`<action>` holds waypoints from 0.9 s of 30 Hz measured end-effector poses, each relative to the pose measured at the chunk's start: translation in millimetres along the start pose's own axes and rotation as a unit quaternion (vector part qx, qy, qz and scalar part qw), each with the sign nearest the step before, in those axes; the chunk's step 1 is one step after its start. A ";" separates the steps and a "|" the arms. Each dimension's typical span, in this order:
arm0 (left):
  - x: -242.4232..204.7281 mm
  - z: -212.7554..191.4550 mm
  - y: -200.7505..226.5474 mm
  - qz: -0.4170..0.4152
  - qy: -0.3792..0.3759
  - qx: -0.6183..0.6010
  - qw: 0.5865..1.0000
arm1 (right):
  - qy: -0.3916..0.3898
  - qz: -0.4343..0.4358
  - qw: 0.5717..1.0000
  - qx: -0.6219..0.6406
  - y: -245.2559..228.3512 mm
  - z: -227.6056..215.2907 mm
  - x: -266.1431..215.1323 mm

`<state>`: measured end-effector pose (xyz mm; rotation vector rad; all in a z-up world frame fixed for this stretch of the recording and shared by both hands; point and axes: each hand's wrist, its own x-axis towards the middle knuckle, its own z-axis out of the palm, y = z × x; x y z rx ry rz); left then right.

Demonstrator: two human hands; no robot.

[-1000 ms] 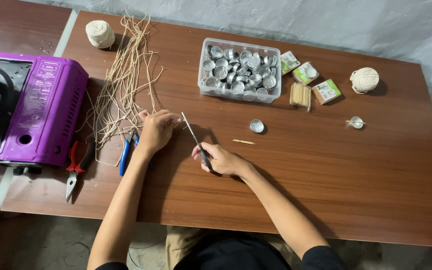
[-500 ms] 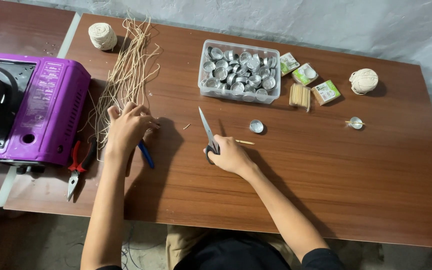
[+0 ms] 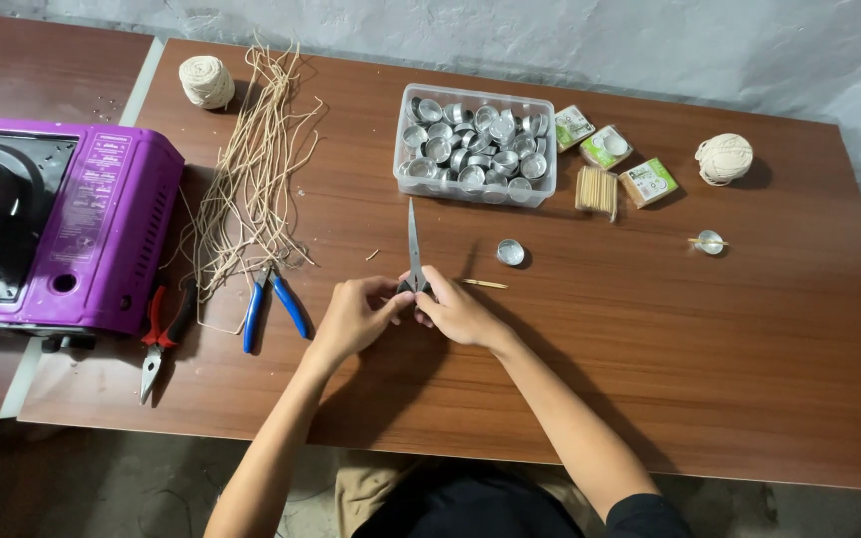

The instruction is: Assembling candle wicks by threading cotton strings through metal sustainer tabs and crimping them with pliers.

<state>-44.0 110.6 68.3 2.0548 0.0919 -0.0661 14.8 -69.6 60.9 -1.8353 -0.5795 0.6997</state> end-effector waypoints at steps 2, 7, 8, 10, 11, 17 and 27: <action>4.0 2.0 -12.0 0.017 0.029 0.032 0.999 | 0.018 -0.044 0.999 0.010 17.8 0.2 6.5; 9.1 -28.1 -48.1 0.032 0.107 0.124 0.986 | 0.104 -0.124 0.985 -0.056 46.9 -1.5 15.0; 8.9 -39.7 -61.3 0.009 0.132 0.153 0.979 | 0.141 -0.143 0.973 -0.109 50.0 -3.0 16.8; 0.9 -68.4 -66.4 -0.014 0.158 0.182 0.970 | 0.177 -0.163 0.957 -0.163 52.0 -5.3 19.8; -6.9 -85.3 -58.1 -0.063 0.178 0.228 0.955 | 0.183 -0.174 0.940 -0.229 50.9 -6.3 21.0; -13.3 -138.3 -97.3 -0.162 0.259 0.342 0.889 | 0.166 -0.202 0.878 -0.402 39.5 -1.0 44.0; -13.4 -131.2 -104.2 -0.177 0.276 0.373 0.868 | 0.169 -0.239 0.822 -0.489 35.6 17.6 93.0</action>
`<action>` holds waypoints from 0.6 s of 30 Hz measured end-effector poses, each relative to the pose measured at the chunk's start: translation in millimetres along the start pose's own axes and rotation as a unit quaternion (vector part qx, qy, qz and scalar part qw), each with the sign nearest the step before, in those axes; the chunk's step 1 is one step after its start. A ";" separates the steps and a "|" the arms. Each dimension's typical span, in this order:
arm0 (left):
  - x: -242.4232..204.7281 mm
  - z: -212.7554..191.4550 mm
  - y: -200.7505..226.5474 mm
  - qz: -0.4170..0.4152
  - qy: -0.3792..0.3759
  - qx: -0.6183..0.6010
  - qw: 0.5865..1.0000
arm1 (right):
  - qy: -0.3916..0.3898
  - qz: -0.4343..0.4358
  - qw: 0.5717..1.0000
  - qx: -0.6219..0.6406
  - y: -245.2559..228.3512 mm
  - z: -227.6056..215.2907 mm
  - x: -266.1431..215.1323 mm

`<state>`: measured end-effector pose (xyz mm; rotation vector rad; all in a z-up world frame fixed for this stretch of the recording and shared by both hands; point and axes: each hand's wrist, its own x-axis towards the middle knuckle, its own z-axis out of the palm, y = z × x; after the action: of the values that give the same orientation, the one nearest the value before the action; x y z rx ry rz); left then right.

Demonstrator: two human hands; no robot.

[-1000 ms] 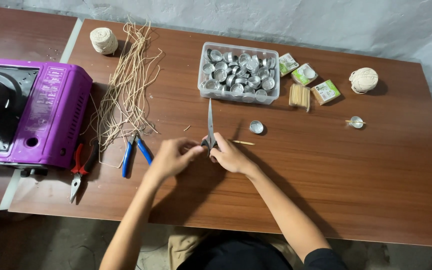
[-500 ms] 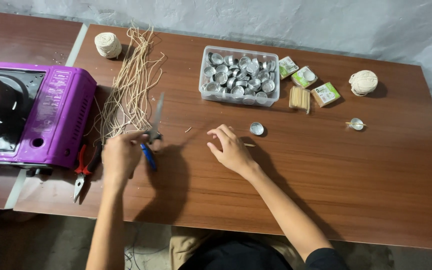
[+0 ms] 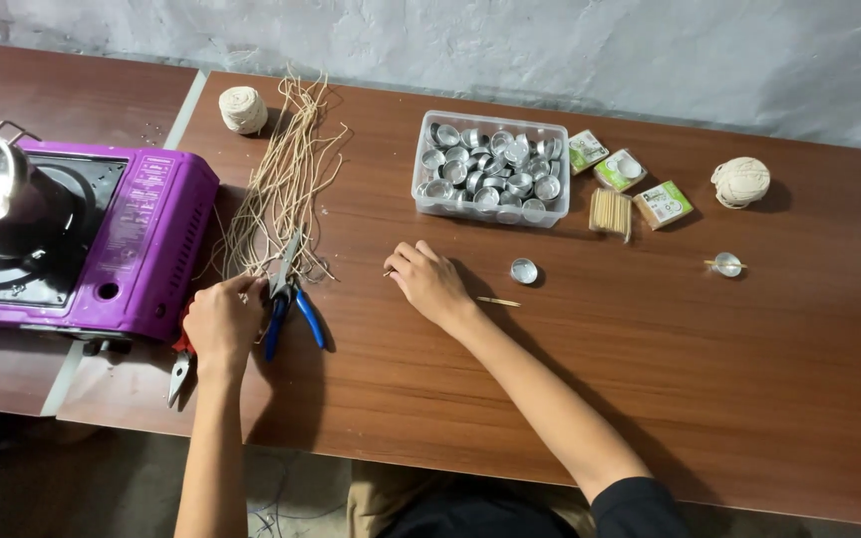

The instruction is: Assembling candle wicks by threading cotton strings through metal sustainer tabs and crimping them with pliers.

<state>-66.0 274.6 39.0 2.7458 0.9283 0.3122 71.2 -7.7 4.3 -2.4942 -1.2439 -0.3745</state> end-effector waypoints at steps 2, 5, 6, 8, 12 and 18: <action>3.1 8.7 -9.3 0.008 0.009 0.013 1.000 | 0.002 -0.004 1.000 -0.004 9.2 15.4 -0.8; -2.1 2.6 -0.7 0.037 0.044 0.033 0.998 | 0.008 -0.008 1.000 -0.004 9.5 13.0 -6.3; -5.2 -2.0 6.8 0.056 0.072 0.040 0.995 | 0.013 -0.010 1.000 0.000 8.5 7.6 -8.7; -11.4 -15.0 30.1 0.085 0.106 0.034 0.990 | 0.028 0.004 0.998 0.058 21.0 -2.3 -16.2; -21.3 -21.2 80.5 0.263 0.083 -0.078 0.958 | 0.045 0.119 0.965 0.230 41.9 -76.4 -55.5; -50.8 21.4 198.4 0.456 -0.068 -0.146 0.875 | 0.087 0.324 0.834 0.439 113.8 -110.3 -134.8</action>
<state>13.0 86.6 67.4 2.6557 -0.4807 0.3538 74.6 -213.5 35.0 -1.8246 -0.2858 0.1365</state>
